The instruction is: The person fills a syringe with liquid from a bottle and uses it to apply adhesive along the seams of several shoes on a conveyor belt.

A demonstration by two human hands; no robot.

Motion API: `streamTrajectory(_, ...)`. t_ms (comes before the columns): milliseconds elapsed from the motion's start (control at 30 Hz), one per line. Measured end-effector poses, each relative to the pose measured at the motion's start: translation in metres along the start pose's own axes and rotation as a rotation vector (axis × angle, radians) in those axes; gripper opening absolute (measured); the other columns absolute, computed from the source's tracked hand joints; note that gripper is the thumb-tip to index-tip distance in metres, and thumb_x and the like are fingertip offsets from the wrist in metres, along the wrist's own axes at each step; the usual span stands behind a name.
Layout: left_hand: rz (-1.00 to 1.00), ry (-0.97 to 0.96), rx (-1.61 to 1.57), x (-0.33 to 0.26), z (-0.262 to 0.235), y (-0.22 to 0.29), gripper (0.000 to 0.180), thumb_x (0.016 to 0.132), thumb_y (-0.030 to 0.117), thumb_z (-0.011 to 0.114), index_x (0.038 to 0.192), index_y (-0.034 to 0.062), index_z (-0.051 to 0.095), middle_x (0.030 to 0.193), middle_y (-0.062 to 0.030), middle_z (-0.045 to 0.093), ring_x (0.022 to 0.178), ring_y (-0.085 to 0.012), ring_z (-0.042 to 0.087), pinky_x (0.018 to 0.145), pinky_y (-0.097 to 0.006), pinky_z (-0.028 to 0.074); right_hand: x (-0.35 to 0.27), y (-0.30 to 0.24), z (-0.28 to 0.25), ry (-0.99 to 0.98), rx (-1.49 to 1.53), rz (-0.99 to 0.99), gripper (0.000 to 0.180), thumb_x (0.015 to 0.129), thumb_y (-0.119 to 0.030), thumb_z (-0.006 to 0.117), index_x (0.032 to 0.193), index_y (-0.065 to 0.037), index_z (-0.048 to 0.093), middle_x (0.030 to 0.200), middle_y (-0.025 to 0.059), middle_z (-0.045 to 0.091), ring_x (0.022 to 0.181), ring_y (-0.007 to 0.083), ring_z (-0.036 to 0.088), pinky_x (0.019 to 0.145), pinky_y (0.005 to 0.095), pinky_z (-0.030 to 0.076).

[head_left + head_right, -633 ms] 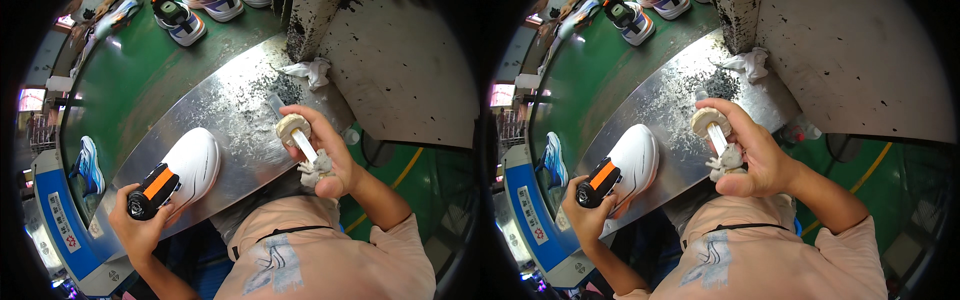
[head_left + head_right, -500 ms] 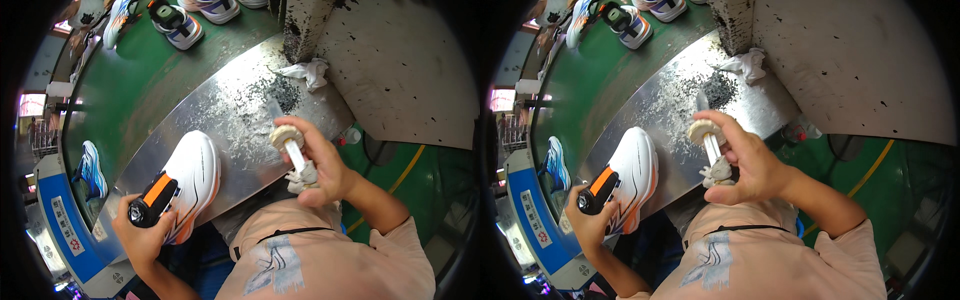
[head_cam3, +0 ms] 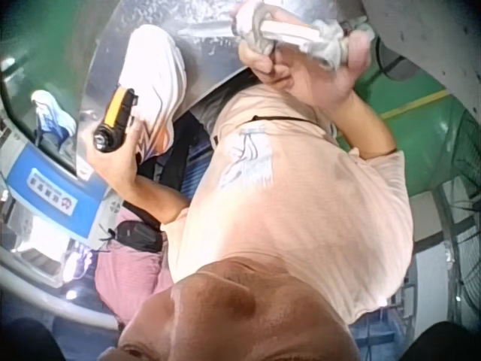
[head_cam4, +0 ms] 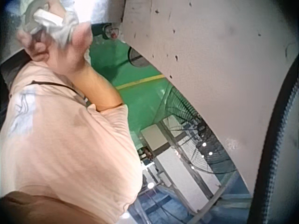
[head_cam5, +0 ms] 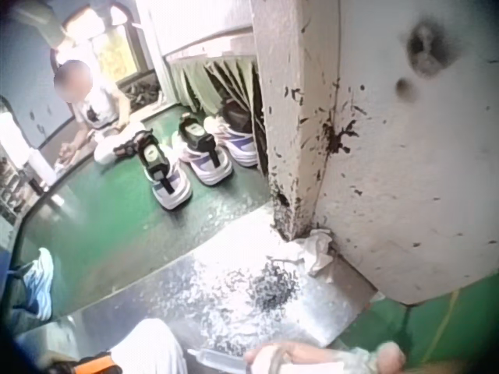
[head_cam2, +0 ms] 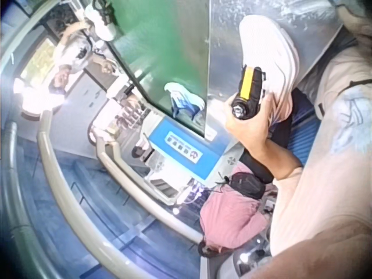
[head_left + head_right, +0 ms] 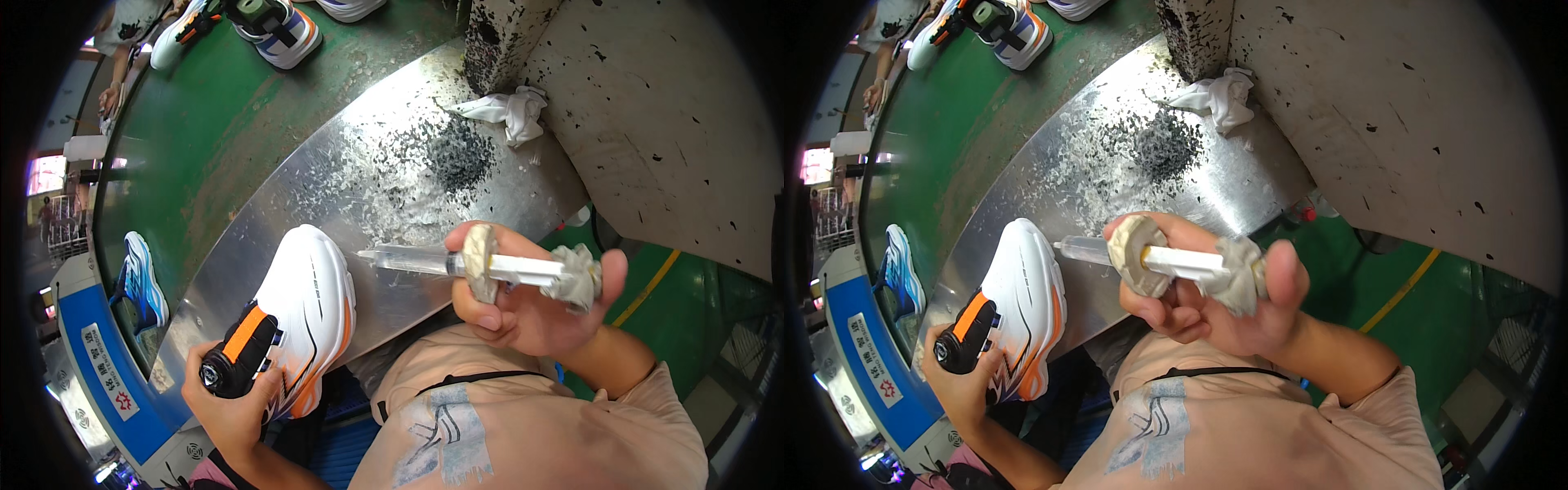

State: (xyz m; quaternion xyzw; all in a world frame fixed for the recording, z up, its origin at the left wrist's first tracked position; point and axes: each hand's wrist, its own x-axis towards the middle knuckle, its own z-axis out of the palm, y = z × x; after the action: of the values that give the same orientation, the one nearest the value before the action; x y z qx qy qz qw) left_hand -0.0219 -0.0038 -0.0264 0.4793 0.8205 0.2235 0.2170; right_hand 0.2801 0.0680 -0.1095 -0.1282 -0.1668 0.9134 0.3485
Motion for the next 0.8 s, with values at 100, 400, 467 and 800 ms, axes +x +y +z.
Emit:
streamTrajectory(100,-0.008,-0.046,0.049,0.0,-0.002,0.002,0.048,0.06,0.013,0.082,0.097,-0.0006,0.054,0.083,-0.0038,0.062,0.075,-0.01,0.058,0.071,-0.021,0.046,0.01,0.007,-0.002,-0.036,0.074,-0.049,0.132,0.051,-0.097,0.049,0.141,-0.002,0.028,0.088,0.0056,0.048,0.062,0.0045,0.028,0.053,0.0152,0.025)
streamTrajectory(400,-0.027,-0.031,0.02,-0.001,0.0,0.001,0.048,0.06,0.01,0.081,0.098,-0.0012,0.054,0.082,-0.0037,0.061,0.074,-0.0093,0.058,0.07,-0.021,0.046,0.024,-0.001,0.008,0.07,-0.094,0.094,0.129,0.053,-0.093,0.054,0.141,-0.003,0.03,0.094,0.005,0.05,0.065,0.0044,0.034,0.055,0.0154,0.029)
streamTrajectory(467,-0.039,-0.035,0.0,-0.001,0.001,0.003,0.047,0.06,0.008,0.08,0.098,-0.0012,0.054,0.082,-0.0038,0.062,0.073,-0.009,0.058,0.069,-0.02,0.047,0.024,-0.001,0.011,0.085,-0.135,0.1,0.128,0.054,-0.091,0.058,0.142,-0.002,0.028,0.099,0.0054,0.051,0.07,0.0056,0.039,0.059,0.0163,0.033)
streamTrajectory(800,-0.036,-0.031,-0.036,0.0,0.0,0.001,0.045,0.06,0.005,0.08,0.096,-0.0022,0.054,0.081,-0.0046,0.064,0.07,-0.008,0.059,0.066,-0.02,0.048,-0.001,0.034,0.017,-0.108,-0.271,0.03,0.12,0.063,-0.062,0.079,0.143,0.005,0.02,0.124,0.0089,0.045,0.107,0.0111,0.046,0.091,0.0261,0.041)
